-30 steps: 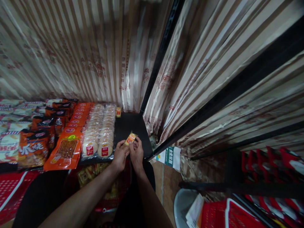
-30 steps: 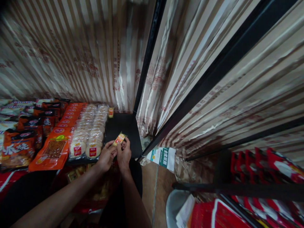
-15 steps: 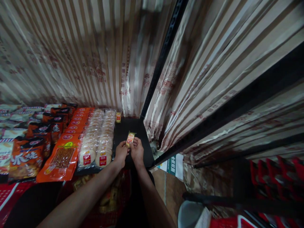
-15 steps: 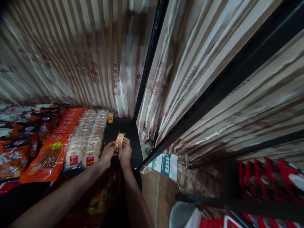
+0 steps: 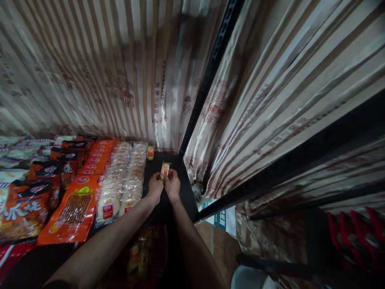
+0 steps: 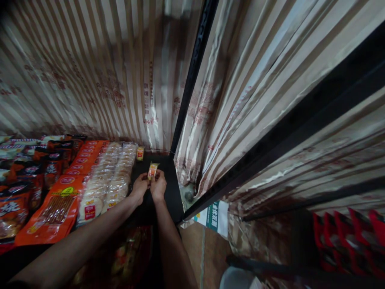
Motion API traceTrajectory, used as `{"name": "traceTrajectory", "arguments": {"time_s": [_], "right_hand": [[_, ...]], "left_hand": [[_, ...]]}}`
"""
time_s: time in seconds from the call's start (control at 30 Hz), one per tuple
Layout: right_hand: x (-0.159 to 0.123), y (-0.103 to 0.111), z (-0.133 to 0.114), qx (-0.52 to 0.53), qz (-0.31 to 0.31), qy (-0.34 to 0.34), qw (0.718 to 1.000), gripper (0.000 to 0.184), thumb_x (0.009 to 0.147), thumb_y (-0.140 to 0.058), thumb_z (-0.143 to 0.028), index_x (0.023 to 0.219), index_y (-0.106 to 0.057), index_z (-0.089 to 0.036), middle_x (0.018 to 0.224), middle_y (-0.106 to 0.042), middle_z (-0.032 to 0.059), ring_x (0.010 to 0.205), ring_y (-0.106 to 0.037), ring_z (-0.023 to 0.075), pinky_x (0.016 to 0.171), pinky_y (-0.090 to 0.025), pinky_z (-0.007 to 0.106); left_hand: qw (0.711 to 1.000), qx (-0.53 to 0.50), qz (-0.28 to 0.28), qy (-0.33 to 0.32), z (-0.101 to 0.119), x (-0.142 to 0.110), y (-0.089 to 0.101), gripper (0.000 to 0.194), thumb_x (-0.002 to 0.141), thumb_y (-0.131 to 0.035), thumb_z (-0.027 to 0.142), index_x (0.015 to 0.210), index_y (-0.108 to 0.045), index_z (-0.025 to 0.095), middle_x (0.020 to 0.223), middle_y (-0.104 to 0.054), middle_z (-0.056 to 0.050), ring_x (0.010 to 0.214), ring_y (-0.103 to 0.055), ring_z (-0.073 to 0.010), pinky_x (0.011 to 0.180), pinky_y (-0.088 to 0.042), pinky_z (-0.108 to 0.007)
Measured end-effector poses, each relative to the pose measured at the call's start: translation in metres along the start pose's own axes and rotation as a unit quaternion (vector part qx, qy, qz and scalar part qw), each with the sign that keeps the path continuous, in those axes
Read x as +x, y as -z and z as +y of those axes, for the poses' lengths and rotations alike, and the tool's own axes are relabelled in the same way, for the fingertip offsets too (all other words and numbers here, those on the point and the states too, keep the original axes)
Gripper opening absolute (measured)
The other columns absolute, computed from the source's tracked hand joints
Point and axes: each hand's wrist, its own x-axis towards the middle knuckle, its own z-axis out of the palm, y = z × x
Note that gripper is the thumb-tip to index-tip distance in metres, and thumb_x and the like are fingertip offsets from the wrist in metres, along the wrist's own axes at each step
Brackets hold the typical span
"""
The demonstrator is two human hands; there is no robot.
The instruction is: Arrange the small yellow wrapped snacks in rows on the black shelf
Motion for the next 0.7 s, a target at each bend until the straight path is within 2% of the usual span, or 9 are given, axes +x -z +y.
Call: {"name": "traceTrajectory", "arguments": {"time_s": [0.1,0.2,0.4,0.7], "right_hand": [[0.010,-0.004,-0.002,-0.064,0.004,0.004,0.998,0.017,0.075,-0.054,-0.020,0.092,-0.056,-0.020,0.083,-0.067,0.0020,0.071,-0.064,0.0151,0.067,-0.050,0.027],[0.018,-0.008,-0.003,-0.108,-0.002,0.001,0.994,0.017,0.075,-0.053,-0.020,0.092,-0.056,-0.020,0.083,-0.068,0.0027,0.073,-0.064,0.0166,0.067,-0.048,0.028],[0.031,-0.016,-0.001,-0.107,-0.006,-0.002,0.994,0.018,0.077,-0.054,-0.018,0.095,-0.056,-0.019,0.087,-0.068,0.0036,0.077,-0.064,0.0170,0.071,-0.047,0.028],[0.044,-0.024,0.002,-0.127,-0.003,-0.006,0.992,0.015,0.078,-0.053,-0.022,0.093,-0.056,-0.020,0.083,-0.067,0.0020,0.075,-0.063,0.0163,0.067,-0.045,0.026]], "left_hand": [[0.998,0.036,0.037,-0.025,0.002,0.008,-0.005,0.023,0.067,-0.055,0.004,0.084,-0.059,0.019,0.088,-0.065,-0.004,0.087,-0.060,-0.0161,0.079,-0.045,-0.026],[0.996,0.077,0.044,-0.029,0.006,0.015,-0.009,0.021,0.069,-0.053,0.005,0.082,-0.060,0.019,0.088,-0.066,-0.006,0.086,-0.060,-0.0173,0.078,-0.044,-0.026],[0.988,0.141,0.045,-0.052,0.013,0.028,-0.013,0.013,0.071,-0.054,0.012,0.081,-0.061,0.018,0.089,-0.067,-0.010,0.086,-0.061,-0.0218,0.074,-0.043,-0.027],[0.989,0.131,0.048,-0.056,0.019,0.040,-0.018,0.012,0.072,-0.056,0.014,0.082,-0.063,0.015,0.094,-0.068,-0.014,0.087,-0.063,-0.0231,0.073,-0.044,-0.027]]}}
